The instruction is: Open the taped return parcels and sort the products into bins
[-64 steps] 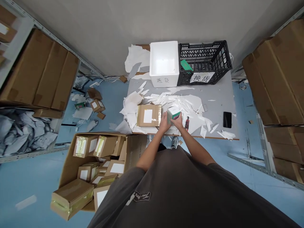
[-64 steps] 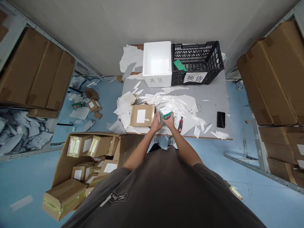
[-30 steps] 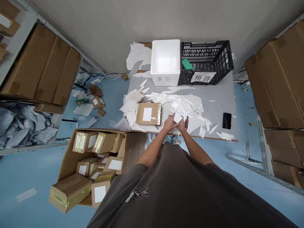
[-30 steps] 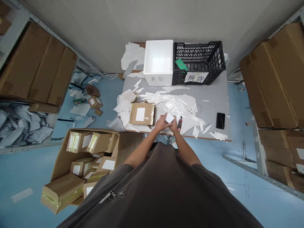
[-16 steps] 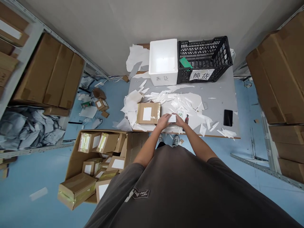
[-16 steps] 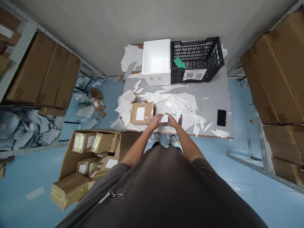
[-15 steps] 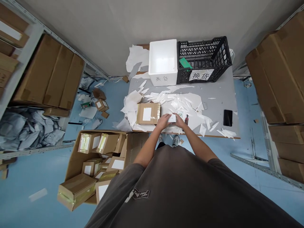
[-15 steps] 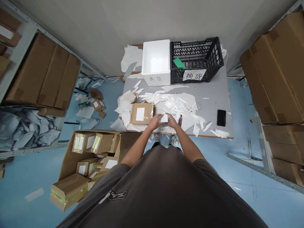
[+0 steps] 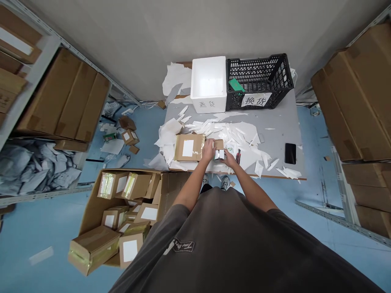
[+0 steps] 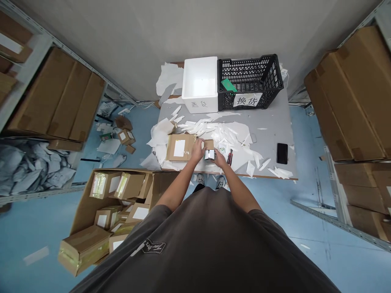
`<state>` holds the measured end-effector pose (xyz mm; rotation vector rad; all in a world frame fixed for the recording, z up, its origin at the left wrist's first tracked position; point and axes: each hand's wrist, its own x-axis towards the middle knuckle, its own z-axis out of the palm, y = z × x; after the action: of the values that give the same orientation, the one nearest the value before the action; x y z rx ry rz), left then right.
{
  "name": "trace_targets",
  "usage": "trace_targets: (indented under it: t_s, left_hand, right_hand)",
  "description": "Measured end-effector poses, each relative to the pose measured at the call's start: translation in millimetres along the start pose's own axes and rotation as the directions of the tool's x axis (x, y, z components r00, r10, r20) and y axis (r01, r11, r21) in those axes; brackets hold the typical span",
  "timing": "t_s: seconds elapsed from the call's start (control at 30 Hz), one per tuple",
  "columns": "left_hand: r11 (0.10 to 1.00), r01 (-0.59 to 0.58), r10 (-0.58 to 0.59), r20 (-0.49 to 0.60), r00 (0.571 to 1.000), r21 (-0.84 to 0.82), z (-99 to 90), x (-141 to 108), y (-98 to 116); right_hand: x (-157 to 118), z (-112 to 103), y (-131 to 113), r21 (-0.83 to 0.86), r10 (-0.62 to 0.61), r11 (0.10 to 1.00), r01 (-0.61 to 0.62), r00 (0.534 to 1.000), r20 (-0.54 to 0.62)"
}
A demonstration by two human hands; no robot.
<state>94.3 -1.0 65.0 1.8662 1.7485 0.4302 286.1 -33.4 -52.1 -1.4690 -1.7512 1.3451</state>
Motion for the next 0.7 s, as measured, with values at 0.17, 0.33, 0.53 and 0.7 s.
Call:
trace_targets:
  t_s: [0.17, 0.33, 0.53, 0.7]
  left_hand:
    - [0.966, -0.256, 0.252, 0.245, 0.936, -0.015, 2.0, -1, -6]
    - [0.993, -0.109, 0.120, 0.276, 0.954, -0.055, 1.8, -9, -15]
    - [0.906, -0.119, 0.241, 0.265, 0.933, -0.406, 4.3, -8, -35]
    - [0.894, -0.270, 0.374, 0.262, 0.890, -0.358, 19.3, -16, -47]
  right_hand:
    - [2, -3, 0, 0.015, 0.043, 0.999, -0.043, 0.999, 0.029]
    - [2, -5, -2, 0.015, 0.025, 1.000, -0.025, 0.999, 0.033]
    - [2, -3, -1, 0.026, 0.057, 0.998, -0.058, 0.998, 0.033]
    - [7, -5, -6, 0.165, 0.100, 0.981, -0.106, 0.994, 0.042]
